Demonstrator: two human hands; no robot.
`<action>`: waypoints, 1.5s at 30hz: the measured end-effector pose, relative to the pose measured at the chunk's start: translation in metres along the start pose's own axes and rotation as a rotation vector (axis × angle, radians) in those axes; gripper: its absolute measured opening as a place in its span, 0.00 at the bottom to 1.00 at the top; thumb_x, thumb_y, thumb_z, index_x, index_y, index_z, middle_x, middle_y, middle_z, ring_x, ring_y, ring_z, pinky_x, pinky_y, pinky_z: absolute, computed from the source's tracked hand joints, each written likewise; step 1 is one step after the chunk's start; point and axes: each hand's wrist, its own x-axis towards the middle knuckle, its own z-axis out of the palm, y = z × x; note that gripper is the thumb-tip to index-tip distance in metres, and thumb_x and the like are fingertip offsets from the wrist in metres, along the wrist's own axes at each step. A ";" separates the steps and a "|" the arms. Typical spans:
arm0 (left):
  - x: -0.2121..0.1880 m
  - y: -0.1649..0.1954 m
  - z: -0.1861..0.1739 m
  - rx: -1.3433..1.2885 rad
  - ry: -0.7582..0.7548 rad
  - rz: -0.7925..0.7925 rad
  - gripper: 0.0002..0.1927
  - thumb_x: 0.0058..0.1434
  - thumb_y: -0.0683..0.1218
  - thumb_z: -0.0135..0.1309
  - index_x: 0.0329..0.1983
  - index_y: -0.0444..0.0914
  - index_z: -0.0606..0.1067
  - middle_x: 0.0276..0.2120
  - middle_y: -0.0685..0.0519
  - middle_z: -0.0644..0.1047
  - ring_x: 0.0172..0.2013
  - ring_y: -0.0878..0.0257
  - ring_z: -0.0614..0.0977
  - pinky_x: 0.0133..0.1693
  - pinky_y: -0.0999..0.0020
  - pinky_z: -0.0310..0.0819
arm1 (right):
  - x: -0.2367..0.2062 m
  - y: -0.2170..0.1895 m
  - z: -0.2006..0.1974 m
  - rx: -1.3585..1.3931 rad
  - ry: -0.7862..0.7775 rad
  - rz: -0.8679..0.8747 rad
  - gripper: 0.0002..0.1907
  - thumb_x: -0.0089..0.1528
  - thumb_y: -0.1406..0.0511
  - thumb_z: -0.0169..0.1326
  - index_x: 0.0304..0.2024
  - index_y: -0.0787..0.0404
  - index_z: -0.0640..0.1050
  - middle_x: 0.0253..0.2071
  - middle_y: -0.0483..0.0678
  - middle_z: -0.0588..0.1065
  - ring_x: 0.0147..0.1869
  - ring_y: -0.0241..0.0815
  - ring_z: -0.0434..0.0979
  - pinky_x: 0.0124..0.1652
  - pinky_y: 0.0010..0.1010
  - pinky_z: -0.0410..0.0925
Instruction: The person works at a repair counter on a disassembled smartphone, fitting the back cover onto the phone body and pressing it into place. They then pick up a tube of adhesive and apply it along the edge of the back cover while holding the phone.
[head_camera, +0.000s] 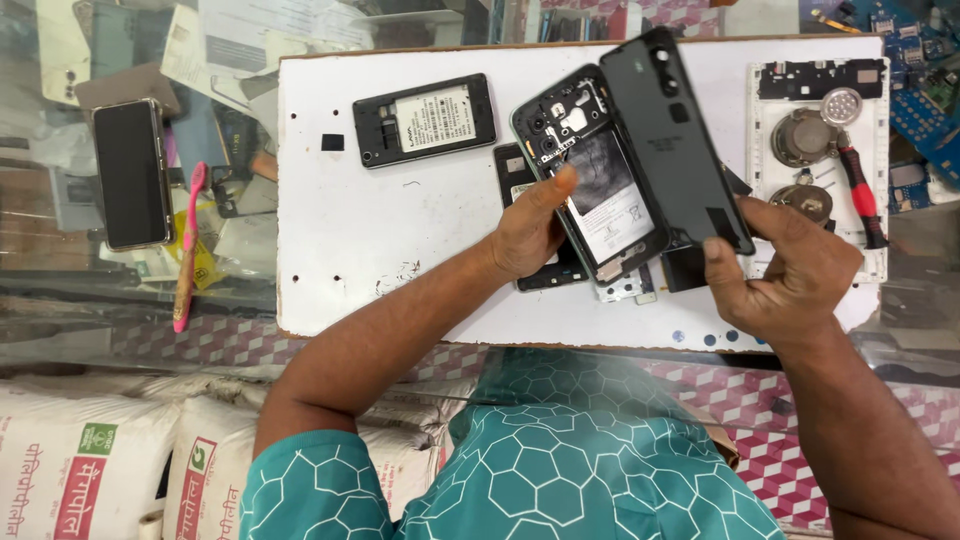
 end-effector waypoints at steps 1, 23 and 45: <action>0.000 0.000 0.000 0.022 -0.001 0.009 0.36 0.69 0.69 0.48 0.65 0.35 0.71 0.56 0.44 0.79 0.58 0.56 0.81 0.59 0.59 0.78 | 0.000 0.000 0.002 0.006 0.000 -0.064 0.20 0.66 0.65 0.64 0.56 0.71 0.77 0.44 0.58 0.80 0.40 0.45 0.83 0.39 0.30 0.74; -0.001 0.002 0.012 0.216 0.003 -0.037 0.14 0.64 0.39 0.54 0.53 0.32 0.77 0.46 0.48 0.80 0.49 0.59 0.81 0.53 0.61 0.77 | -0.014 0.000 0.018 -0.054 -0.162 -0.020 0.30 0.59 0.67 0.64 0.59 0.76 0.68 0.36 0.53 0.78 0.35 0.45 0.82 0.33 0.31 0.73; -0.002 -0.001 0.013 0.279 0.041 -0.069 0.12 0.64 0.40 0.54 0.50 0.32 0.75 0.39 0.50 0.79 0.42 0.63 0.80 0.46 0.63 0.79 | -0.011 -0.006 0.020 -0.018 -0.188 -0.049 0.29 0.59 0.69 0.63 0.58 0.74 0.68 0.37 0.54 0.78 0.36 0.44 0.82 0.36 0.31 0.74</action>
